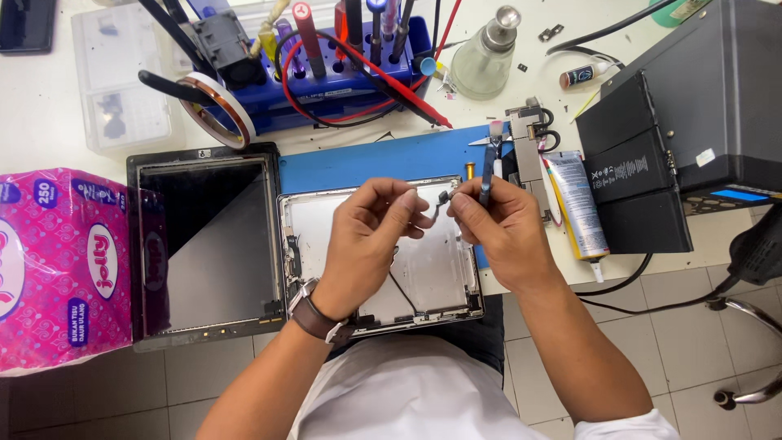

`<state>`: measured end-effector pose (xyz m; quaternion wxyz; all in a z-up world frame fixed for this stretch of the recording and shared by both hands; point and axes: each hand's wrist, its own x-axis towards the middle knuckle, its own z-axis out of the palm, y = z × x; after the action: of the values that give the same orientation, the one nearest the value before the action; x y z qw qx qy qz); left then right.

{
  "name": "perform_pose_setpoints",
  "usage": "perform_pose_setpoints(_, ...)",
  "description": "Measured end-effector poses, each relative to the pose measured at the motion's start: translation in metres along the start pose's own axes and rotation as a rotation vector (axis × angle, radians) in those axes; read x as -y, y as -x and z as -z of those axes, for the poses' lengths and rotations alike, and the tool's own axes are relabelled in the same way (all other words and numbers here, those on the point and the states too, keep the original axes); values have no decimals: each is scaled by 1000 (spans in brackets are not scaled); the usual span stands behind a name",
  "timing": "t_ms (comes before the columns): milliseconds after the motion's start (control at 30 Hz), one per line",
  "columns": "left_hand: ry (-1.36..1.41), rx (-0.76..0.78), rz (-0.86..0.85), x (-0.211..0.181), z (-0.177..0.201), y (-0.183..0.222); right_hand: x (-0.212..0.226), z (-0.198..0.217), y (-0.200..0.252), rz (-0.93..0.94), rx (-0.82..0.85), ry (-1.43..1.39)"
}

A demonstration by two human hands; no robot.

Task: The person uses a small flathead screwdriver to pry and remove a black plastic bracket from the back of a silver laptop chassis. They then use a gold-handled screwdriver to unscrew and remove several screws from the chassis, placing them on the workbench.

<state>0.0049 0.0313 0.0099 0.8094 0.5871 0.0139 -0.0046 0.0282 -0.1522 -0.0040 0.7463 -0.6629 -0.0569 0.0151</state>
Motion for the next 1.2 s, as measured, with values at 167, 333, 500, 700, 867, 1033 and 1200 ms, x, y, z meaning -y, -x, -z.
perform_pose_setpoints(167,-212,78,-86,7,-3,3,-12,-1,-7,27,23,-9)
perform_pose_setpoints(333,-379,63,-243,7,2,-4,9,-14,-13,76,94,65)
perform_pose_setpoints(500,-213,-50,-322,-8,9,-13,26,-13,-22,221,152,263)
perform_pose_setpoints(700,110,-140,-185,-11,8,-15,-1,2,-26,22,153,222)
perform_pose_setpoints(867,182,-138,-42,-6,9,-14,19,-10,-27,17,110,125)
perform_pose_setpoints(1033,62,-93,-62,-4,22,-4,13,20,-40,104,57,244)
perform_pose_setpoints(1200,-263,-66,-95,9,35,10,30,29,-52,249,34,519)
